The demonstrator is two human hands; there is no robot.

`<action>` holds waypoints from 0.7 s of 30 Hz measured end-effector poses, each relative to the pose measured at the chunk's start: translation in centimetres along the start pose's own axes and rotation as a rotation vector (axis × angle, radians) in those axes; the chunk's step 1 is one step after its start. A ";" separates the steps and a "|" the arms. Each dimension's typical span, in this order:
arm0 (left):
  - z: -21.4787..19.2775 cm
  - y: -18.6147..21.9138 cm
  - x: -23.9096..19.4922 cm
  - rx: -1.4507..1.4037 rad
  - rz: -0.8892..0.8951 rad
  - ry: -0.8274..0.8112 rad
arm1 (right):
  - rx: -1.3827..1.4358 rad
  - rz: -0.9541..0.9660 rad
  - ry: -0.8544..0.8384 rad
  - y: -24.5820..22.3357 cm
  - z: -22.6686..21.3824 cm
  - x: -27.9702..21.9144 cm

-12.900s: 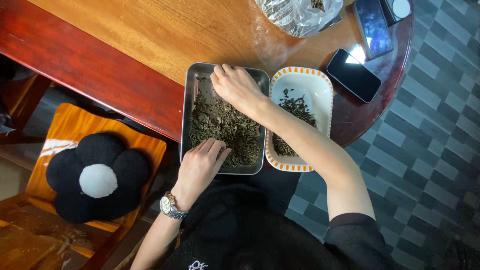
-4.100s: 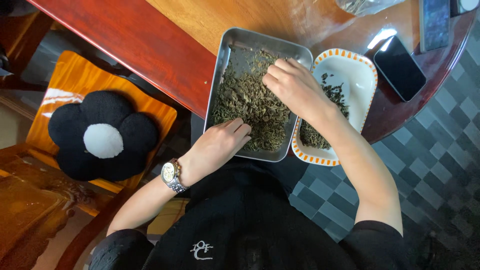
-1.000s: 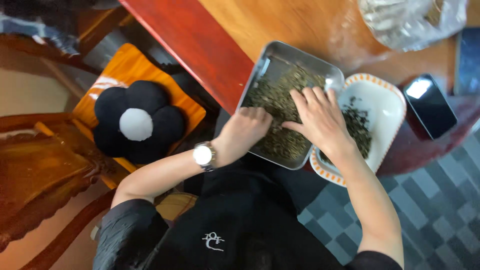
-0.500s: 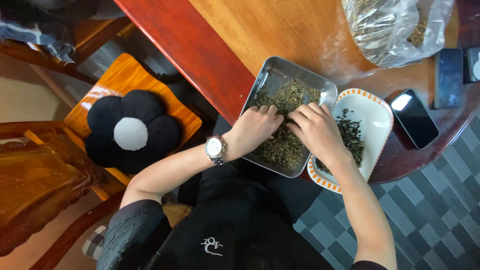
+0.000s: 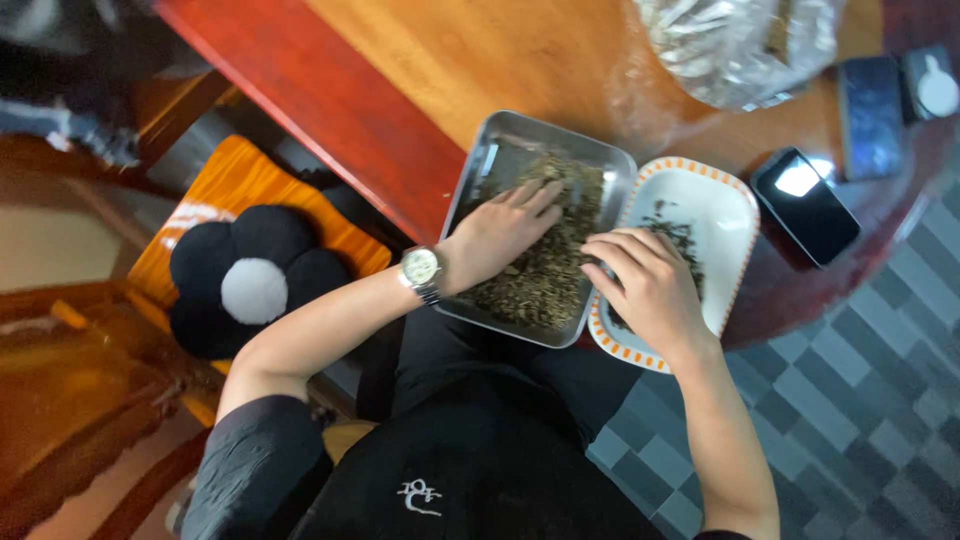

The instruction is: The person sits cross-legged and uses both hands to sort dried green herbs from a rectangular metal tray into a smaller white bowl with an orange patterned rim. The hands repeatedly scoop and transfer the herbs between the two containers.

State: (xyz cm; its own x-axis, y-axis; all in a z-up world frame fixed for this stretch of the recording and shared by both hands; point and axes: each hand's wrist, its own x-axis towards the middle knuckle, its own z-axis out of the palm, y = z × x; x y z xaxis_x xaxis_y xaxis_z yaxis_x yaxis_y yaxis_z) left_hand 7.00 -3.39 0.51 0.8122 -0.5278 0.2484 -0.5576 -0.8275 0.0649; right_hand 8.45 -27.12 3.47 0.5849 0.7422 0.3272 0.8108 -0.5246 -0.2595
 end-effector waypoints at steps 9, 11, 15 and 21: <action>1.4 -0.5 0.8 0.247 0.127 -0.006 | 0.037 0.079 0.126 0.4 -2.0 -2.7; 1.4 -0.9 1.2 0.261 0.132 -0.048 | 0.049 0.098 0.136 0.7 -2.4 -3.3; -1.8 -0.9 3.3 0.156 0.064 -0.112 | 0.114 0.167 0.140 0.5 -3.3 -3.9; 0.3 -3.8 3.4 -0.450 -0.072 -0.053 | 0.056 0.091 0.081 1.1 -4.4 -4.8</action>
State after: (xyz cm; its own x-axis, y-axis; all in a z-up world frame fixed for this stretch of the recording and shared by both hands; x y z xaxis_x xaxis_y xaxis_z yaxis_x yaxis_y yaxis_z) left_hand 11.95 -2.13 0.84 0.8528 -0.4907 0.1789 -0.5088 -0.7034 0.4963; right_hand 6.61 -33.15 5.64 0.6573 0.6554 0.3721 0.7535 -0.5621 -0.3410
